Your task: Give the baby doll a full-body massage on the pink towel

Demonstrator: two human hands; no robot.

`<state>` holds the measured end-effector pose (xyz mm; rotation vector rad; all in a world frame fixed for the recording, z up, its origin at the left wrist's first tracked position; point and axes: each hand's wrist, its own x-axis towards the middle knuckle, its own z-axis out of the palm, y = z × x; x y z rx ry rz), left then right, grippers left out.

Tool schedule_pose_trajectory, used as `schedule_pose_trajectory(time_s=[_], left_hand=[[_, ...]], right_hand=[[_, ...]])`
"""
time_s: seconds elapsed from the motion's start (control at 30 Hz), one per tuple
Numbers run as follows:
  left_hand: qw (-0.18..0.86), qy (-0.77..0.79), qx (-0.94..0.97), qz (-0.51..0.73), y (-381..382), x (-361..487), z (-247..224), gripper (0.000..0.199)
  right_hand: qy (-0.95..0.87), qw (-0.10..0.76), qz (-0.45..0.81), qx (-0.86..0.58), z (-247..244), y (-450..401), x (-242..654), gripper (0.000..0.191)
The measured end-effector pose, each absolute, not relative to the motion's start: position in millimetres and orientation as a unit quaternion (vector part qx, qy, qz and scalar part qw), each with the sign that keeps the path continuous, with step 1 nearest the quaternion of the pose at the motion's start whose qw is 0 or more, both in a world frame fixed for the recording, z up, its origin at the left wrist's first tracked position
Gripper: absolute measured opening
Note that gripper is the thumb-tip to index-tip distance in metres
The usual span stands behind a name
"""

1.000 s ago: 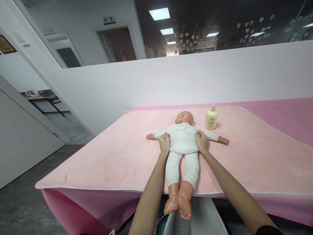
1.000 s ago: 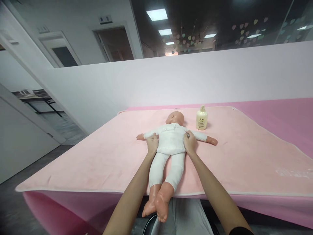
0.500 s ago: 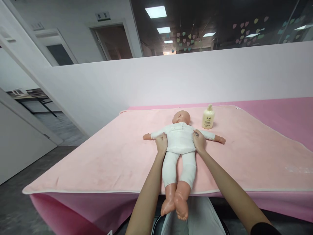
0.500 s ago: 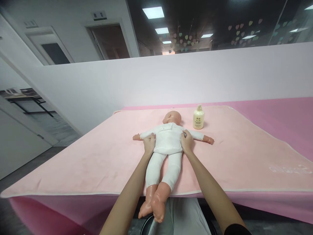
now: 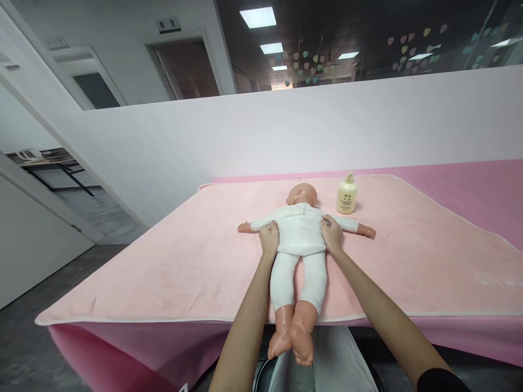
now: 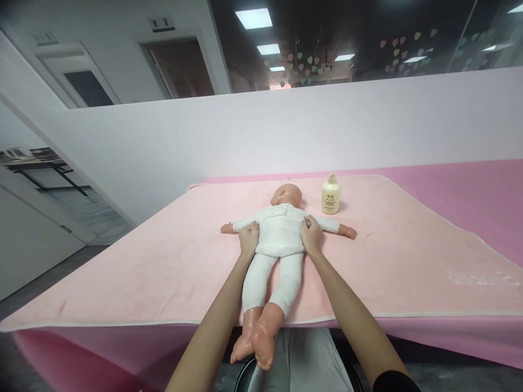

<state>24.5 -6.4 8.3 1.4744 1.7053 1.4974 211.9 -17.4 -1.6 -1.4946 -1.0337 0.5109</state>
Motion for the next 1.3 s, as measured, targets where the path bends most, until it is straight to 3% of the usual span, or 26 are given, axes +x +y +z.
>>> schedule_pose_trajectory(time_s=[1.3], left_hand=[[0.196,0.632,0.525,0.536,-9.4,31.2,12.3,0.043]], right_hand=[[-0.439,0.582,0.207,-0.653,2.2,-17.7,208.1,0.031]])
